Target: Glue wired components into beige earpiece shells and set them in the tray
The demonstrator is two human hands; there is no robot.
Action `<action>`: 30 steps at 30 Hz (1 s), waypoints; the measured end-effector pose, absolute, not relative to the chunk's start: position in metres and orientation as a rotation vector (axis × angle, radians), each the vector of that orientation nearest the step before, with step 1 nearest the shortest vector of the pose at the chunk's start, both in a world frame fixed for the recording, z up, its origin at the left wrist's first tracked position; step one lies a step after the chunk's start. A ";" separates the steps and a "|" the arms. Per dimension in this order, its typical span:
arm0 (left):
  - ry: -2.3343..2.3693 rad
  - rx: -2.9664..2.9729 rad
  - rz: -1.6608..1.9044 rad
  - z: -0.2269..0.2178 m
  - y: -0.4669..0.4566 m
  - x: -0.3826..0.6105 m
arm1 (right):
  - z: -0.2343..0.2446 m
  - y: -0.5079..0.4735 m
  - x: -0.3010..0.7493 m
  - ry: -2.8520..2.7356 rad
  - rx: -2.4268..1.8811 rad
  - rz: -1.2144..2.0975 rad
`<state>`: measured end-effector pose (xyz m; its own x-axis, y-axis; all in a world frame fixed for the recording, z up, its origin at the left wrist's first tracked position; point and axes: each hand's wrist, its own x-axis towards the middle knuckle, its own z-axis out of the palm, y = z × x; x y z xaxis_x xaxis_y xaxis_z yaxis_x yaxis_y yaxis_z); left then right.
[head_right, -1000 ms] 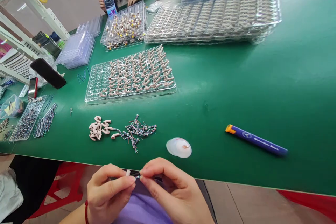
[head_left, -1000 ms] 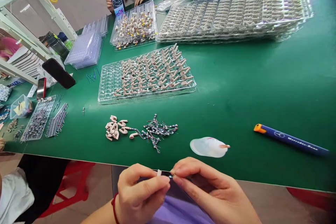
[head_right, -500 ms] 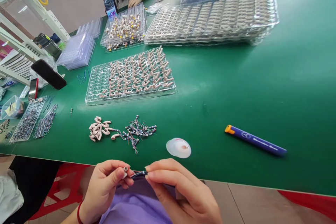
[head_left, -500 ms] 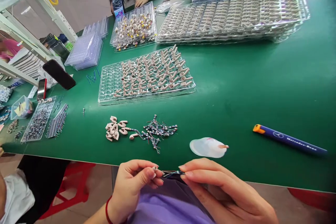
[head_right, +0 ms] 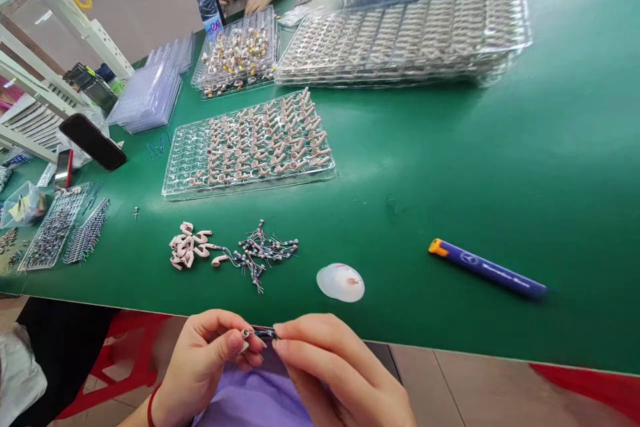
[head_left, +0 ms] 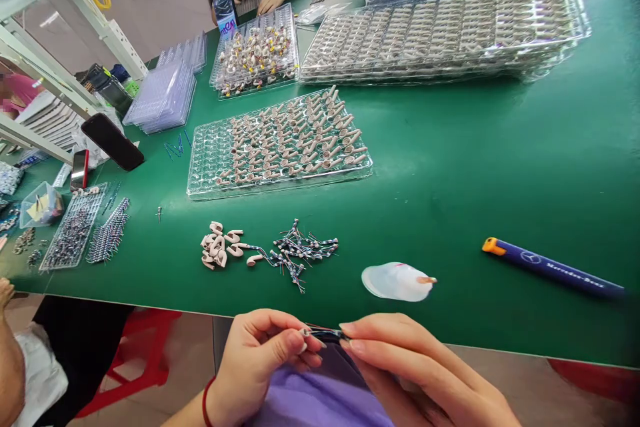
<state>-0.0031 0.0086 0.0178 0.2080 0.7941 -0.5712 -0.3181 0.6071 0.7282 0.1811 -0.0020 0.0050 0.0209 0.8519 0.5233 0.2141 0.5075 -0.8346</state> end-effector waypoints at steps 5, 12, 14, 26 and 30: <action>1.085 0.494 0.814 0.017 0.009 -0.001 | 0.003 -0.003 0.183 -1.556 -0.921 0.585; 1.089 0.477 0.806 0.016 0.008 -0.001 | 0.002 -0.002 0.182 -1.546 -0.939 0.573; 1.084 0.475 0.814 0.016 0.008 -0.001 | 0.002 -0.001 0.182 -1.551 -0.934 0.571; 1.109 0.497 0.835 0.017 0.010 -0.001 | 0.003 -0.003 0.185 -1.610 -0.919 0.584; 1.112 0.547 0.842 0.018 0.008 -0.002 | 0.010 0.000 0.185 -1.593 -0.910 0.659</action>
